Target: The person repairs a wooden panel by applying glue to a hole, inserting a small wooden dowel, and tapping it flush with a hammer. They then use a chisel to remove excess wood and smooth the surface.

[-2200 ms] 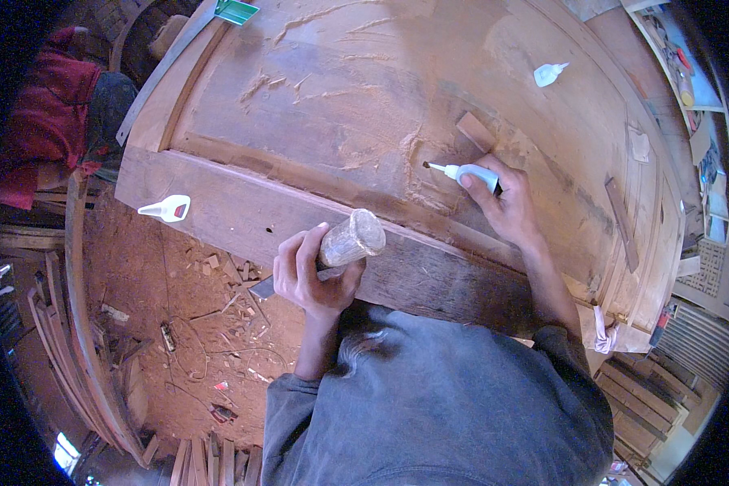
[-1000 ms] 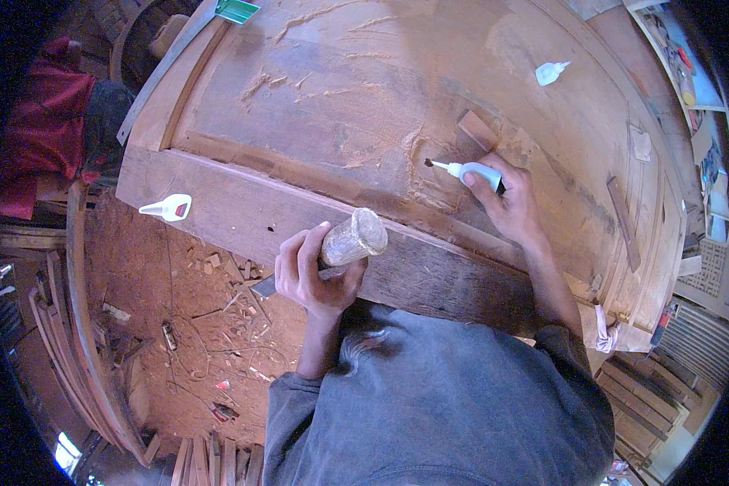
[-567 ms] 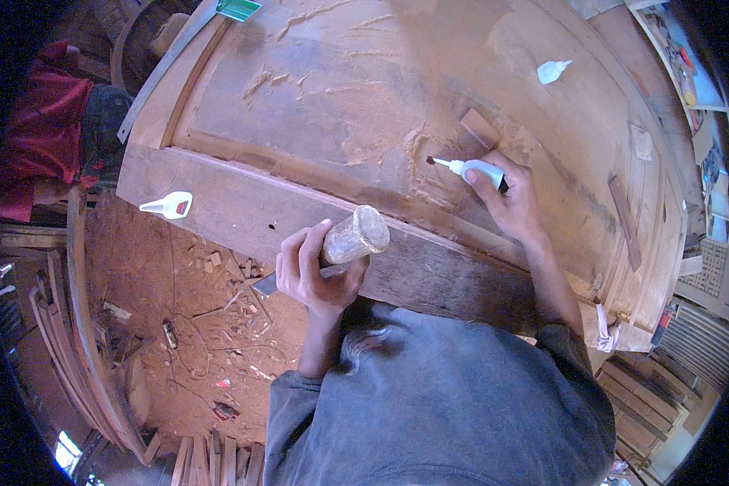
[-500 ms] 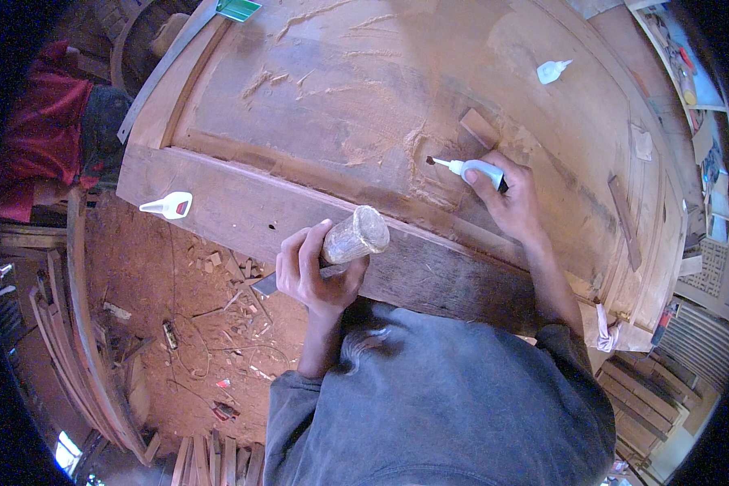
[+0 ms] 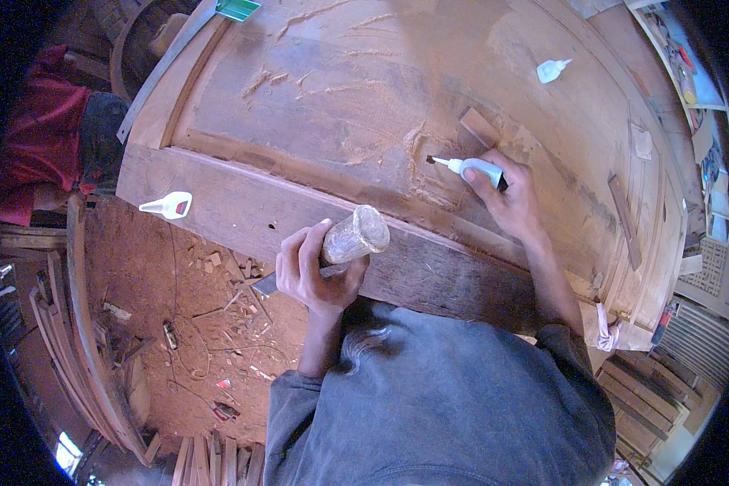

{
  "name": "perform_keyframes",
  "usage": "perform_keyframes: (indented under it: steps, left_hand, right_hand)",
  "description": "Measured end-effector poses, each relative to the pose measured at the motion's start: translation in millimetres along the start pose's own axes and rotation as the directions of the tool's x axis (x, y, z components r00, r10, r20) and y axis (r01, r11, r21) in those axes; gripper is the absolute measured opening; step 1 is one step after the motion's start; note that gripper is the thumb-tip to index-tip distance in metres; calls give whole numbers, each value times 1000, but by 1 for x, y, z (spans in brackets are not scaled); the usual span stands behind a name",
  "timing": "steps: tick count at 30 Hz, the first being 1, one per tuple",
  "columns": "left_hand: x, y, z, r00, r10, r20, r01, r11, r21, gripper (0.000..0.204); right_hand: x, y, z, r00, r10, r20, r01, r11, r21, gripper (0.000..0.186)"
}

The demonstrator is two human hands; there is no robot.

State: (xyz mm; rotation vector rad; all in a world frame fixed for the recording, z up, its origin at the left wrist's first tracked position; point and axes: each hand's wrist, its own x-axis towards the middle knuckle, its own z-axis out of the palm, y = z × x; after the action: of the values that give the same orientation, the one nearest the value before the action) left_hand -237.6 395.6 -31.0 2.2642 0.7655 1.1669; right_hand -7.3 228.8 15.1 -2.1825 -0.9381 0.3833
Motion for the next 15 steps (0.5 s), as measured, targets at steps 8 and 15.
perform_keyframes:
  steps: [8,15]
  left_hand:
    - [0,2,-3,1000,5,5,-5,1000,-11,51]
    - [4,5,-3,1000,19,-10,-19,1000,-7,49]
  right_hand:
    - [-8,0,-30,973,228,-41,-186,872,454,28]
    - [-58,67,-118,805,403,-436,24,712,701,38]
